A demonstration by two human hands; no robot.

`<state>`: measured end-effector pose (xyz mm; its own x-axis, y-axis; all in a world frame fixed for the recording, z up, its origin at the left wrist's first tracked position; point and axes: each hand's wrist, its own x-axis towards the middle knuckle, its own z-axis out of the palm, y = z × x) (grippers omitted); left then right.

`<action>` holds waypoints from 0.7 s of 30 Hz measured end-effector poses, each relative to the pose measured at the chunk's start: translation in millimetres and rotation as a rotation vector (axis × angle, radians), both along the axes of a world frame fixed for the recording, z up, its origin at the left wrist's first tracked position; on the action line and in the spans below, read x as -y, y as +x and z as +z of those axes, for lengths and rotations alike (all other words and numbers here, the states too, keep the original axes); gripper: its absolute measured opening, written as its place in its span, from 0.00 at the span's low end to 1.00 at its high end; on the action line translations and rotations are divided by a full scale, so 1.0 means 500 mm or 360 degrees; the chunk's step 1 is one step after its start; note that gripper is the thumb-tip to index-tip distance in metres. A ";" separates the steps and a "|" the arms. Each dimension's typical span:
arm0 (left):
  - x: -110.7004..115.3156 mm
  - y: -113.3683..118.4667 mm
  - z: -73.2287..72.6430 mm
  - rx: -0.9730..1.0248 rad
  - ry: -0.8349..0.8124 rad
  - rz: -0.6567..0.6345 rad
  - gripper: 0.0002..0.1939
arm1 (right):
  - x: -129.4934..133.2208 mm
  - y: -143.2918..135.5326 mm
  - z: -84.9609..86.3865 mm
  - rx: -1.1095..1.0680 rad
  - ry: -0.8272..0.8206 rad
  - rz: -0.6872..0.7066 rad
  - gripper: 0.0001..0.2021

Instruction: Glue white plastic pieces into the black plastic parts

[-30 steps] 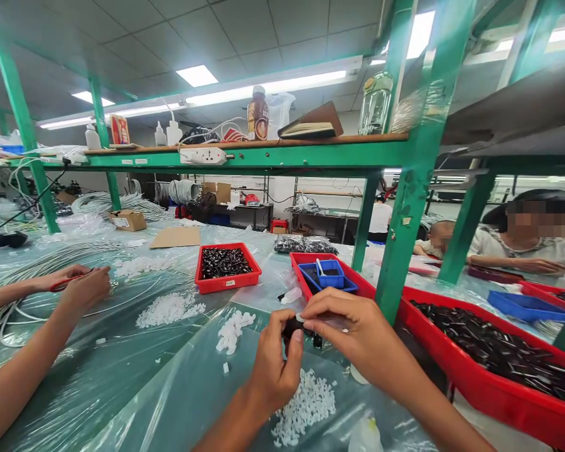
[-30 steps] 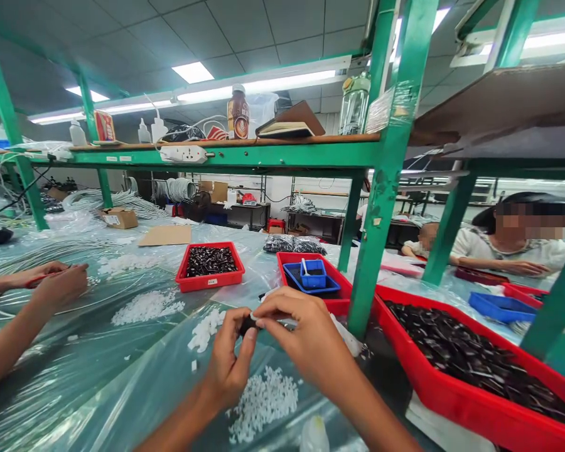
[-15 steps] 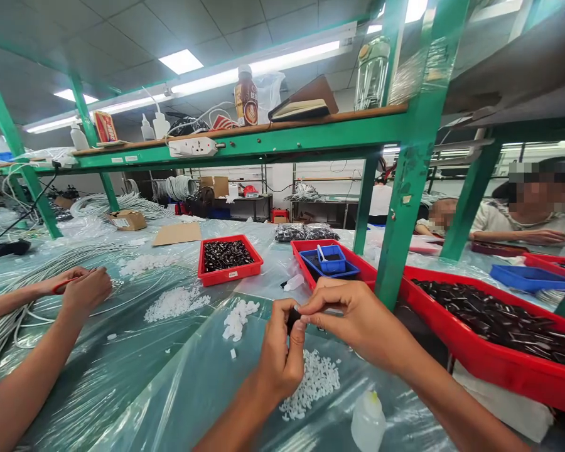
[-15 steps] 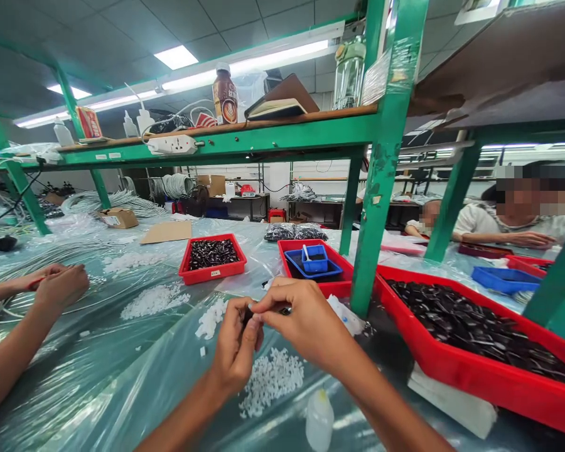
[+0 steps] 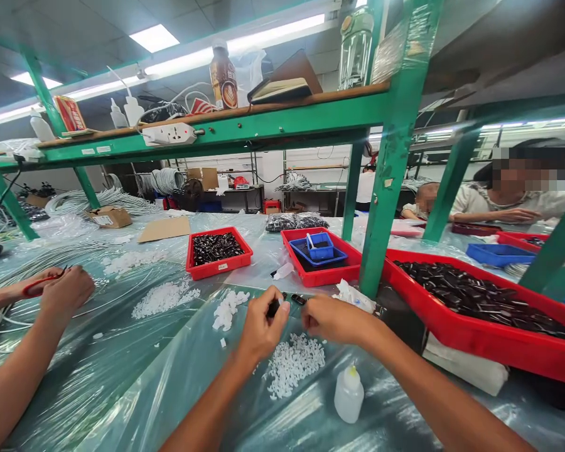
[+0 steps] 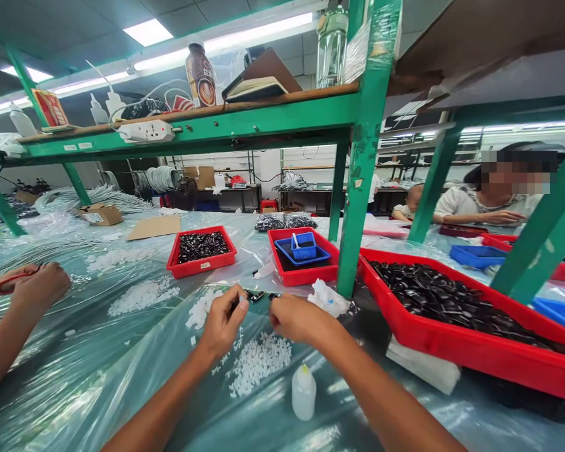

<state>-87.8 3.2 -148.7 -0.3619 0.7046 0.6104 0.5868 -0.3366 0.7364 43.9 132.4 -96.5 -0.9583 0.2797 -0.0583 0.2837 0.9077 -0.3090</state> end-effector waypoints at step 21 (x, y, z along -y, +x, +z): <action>-0.003 0.004 0.007 -0.0087 -0.0022 0.0093 0.18 | -0.028 -0.005 -0.047 0.0318 0.0162 0.0066 0.10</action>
<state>-85.9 4.8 -145.1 -0.3688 0.6918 0.6208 0.6446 -0.2908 0.7070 41.4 146.2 -120.1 -0.9414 0.2544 -0.2217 0.2918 0.9436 -0.1563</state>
